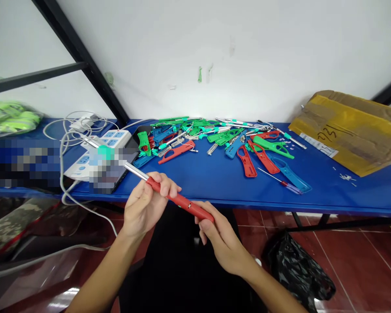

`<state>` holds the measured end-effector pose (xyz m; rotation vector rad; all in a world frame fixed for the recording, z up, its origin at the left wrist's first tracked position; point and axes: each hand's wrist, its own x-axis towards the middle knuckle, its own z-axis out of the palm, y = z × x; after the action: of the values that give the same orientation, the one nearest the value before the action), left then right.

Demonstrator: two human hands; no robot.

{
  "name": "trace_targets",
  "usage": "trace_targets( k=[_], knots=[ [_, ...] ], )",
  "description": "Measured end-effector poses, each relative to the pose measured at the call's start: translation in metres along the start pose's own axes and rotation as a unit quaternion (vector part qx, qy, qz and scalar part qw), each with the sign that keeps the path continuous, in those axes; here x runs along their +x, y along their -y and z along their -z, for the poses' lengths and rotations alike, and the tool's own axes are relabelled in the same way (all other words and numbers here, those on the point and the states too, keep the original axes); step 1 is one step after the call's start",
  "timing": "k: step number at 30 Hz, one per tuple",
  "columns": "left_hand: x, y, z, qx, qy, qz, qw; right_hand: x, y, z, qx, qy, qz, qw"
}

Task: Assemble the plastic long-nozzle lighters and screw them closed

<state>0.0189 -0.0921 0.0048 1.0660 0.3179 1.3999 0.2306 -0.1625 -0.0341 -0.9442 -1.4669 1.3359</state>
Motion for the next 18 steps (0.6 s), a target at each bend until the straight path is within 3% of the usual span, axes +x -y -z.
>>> trace_targets(
  k=[6,12,18],
  knots=[
    [-0.003,0.002,0.002,0.028,0.018,-0.025,0.999,0.003,0.005,-0.002,0.030,-0.036,0.014,0.999],
    [-0.002,0.005,-0.006,0.008,0.011,0.006,1.000,-0.003,0.007,0.000,-0.136,-0.138,0.079,0.978],
    [0.001,0.004,-0.015,-0.019,-0.035,0.033,0.999,-0.004,-0.001,-0.002,-0.155,-0.065,0.069,0.983]
  ],
)
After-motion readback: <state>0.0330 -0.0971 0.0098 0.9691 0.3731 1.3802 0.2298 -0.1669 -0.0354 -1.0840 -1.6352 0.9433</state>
